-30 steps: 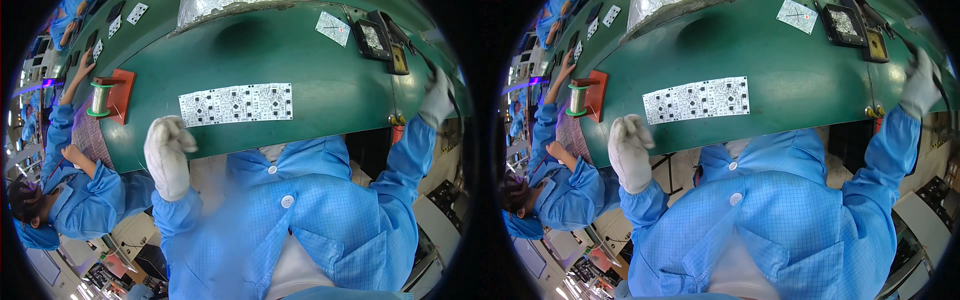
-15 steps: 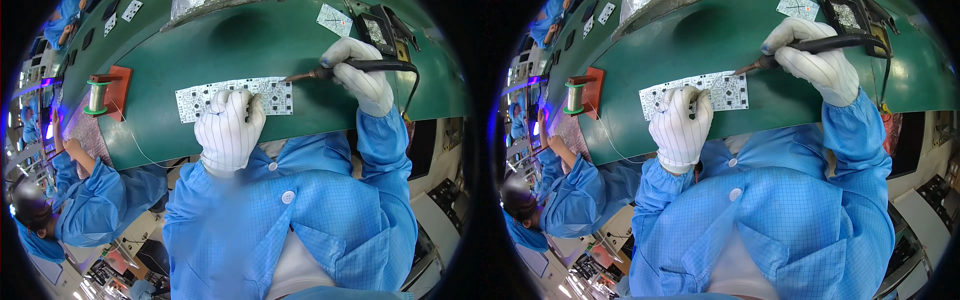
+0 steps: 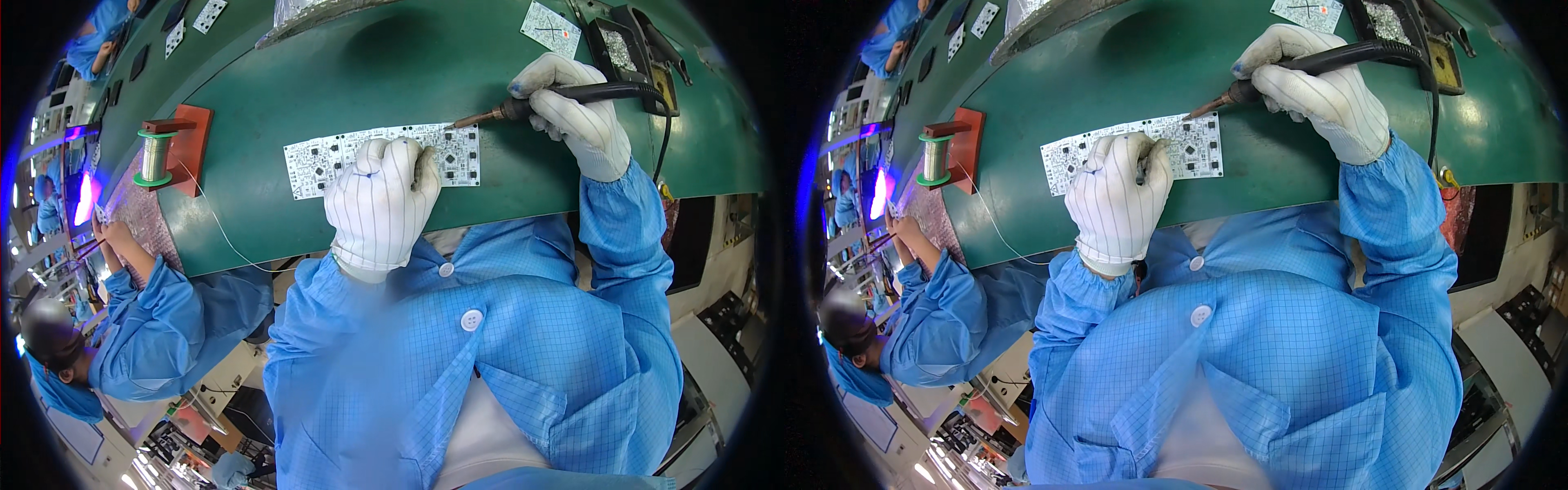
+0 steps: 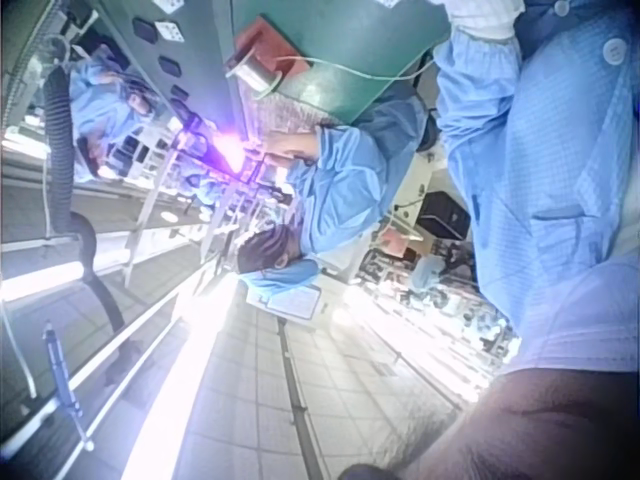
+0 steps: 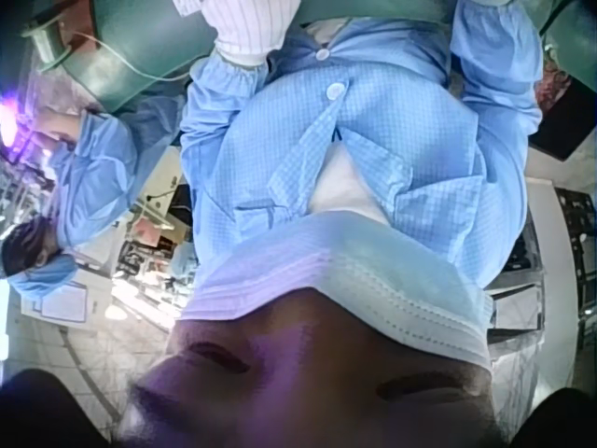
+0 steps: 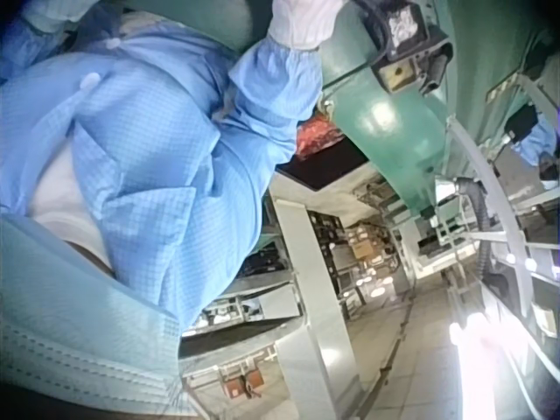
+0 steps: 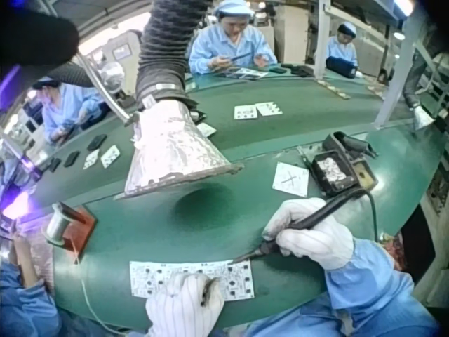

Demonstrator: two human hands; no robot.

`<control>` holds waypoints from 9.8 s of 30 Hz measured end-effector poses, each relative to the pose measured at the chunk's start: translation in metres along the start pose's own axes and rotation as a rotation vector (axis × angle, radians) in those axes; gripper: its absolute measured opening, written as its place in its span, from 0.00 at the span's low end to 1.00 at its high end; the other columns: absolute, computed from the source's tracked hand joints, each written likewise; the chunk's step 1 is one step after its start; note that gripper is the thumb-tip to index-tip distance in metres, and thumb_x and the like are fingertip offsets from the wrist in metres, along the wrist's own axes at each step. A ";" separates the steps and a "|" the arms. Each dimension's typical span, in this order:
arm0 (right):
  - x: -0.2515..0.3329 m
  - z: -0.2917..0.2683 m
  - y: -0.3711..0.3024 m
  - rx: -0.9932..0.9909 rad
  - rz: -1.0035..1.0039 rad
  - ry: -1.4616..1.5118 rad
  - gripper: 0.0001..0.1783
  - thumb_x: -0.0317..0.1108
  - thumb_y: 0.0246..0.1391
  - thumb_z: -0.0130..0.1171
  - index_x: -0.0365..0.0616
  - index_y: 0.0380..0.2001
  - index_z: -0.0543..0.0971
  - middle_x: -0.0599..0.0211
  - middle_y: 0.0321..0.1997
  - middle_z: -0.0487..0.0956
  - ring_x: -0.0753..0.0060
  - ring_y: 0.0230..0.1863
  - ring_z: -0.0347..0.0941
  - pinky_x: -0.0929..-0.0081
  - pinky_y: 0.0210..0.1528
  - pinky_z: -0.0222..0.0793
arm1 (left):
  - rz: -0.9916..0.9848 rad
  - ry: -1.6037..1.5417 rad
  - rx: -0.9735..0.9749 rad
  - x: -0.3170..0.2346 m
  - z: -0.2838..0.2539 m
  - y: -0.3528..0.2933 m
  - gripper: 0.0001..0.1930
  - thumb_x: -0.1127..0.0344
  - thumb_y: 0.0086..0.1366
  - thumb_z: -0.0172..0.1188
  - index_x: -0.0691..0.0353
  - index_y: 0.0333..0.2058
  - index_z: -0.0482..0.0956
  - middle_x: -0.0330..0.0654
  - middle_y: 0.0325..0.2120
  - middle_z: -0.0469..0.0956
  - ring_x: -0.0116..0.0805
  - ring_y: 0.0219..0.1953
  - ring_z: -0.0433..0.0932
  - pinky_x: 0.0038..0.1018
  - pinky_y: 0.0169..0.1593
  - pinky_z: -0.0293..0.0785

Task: The person separates circuit boards into smaller pieces by hand, solders components onto a circuit board using a soldering iron, and places the boards on the table.

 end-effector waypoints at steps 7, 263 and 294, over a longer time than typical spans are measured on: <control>-0.001 -0.001 0.001 -0.005 -0.026 -0.014 0.12 0.36 0.51 0.50 0.43 0.34 0.79 0.68 0.26 0.79 0.89 0.22 0.66 0.89 0.20 0.59 | -0.021 -0.029 0.096 -0.001 0.002 0.009 0.10 0.61 0.52 0.67 0.53 0.24 0.73 0.38 0.21 0.72 0.35 0.19 0.74 0.29 0.23 0.71; 0.081 -0.001 -0.044 -0.043 -0.540 -0.229 0.15 0.28 0.47 0.64 0.40 0.40 0.78 0.58 0.34 0.78 0.69 0.29 0.76 0.73 0.33 0.74 | 0.017 -0.820 -0.005 -0.020 -0.053 0.020 0.38 0.86 0.44 0.63 0.64 0.58 0.68 0.50 0.43 0.77 0.45 0.40 0.79 0.32 0.48 0.74; 0.074 0.035 -0.031 0.191 0.005 0.200 0.25 0.53 0.57 0.51 0.38 0.41 0.76 0.72 0.26 0.75 0.86 0.18 0.66 0.86 0.19 0.60 | -0.249 -0.912 0.153 -0.026 -0.022 0.008 0.15 0.77 0.63 0.54 0.65 0.48 0.75 0.44 0.41 0.77 0.36 0.38 0.76 0.28 0.46 0.73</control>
Point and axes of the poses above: each hand's wrist, its own y-axis towards the middle knuckle, its own z-axis out of the palm, x = y × z, the point moved 7 cm from there along y, towards the middle knuckle
